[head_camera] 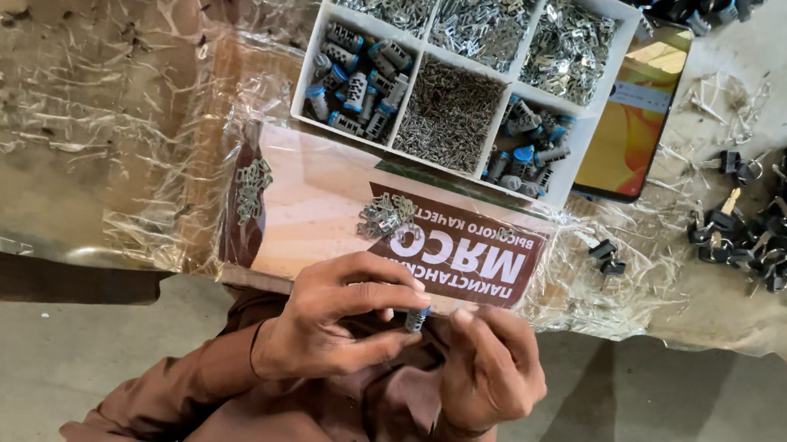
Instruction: The person assembles small metal electrical connectors by hand, fitting spring and contact components into connector bodies one at a time and placing finished connectors into a compartmented parts box. They occasionally reach into the box compartments to retrieve or sort small metal parts.
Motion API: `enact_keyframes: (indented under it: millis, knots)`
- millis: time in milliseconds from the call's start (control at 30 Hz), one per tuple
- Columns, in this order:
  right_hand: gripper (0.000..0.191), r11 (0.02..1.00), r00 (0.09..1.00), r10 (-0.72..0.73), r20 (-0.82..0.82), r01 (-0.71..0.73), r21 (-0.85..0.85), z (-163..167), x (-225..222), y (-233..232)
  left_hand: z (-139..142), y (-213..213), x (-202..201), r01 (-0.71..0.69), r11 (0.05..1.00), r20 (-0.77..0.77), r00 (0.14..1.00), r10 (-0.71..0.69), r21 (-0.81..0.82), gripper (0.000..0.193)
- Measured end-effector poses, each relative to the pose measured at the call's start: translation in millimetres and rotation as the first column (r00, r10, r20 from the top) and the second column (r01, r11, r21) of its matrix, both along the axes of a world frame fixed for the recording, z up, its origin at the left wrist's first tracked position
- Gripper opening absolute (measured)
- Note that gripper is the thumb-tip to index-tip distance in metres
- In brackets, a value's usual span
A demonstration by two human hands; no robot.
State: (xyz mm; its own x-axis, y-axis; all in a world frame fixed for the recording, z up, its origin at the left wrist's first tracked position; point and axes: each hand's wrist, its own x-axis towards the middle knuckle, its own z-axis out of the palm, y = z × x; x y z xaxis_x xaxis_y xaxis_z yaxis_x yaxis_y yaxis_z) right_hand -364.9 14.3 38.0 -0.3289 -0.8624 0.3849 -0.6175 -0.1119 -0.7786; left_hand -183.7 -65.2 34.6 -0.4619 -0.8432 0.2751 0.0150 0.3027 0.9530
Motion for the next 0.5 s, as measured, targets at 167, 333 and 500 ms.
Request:
enact_keyframes:
  millis: [167,333,500]
  knots:
    - [0.011,0.985,0.954,0.002,0.299,-0.052,0.162,12.0,-5.5,3.8,-1.7,-0.5,-0.9,0.029,1.000,-0.020,0.999,-0.029,0.013,0.040]
    - [0.017,0.994,0.987,0.100,0.126,-0.094,-0.057,8.7,1.2,5.4,-2.3,-1.6,0.5,0.067,0.998,-0.016,0.998,-0.067,0.021,0.041]
    - [0.026,0.992,0.955,0.116,0.271,-0.099,-0.077,5.2,5.6,4.8,-2.3,-1.6,-0.5,0.081,0.996,-0.038,0.996,-0.080,0.024,0.044]
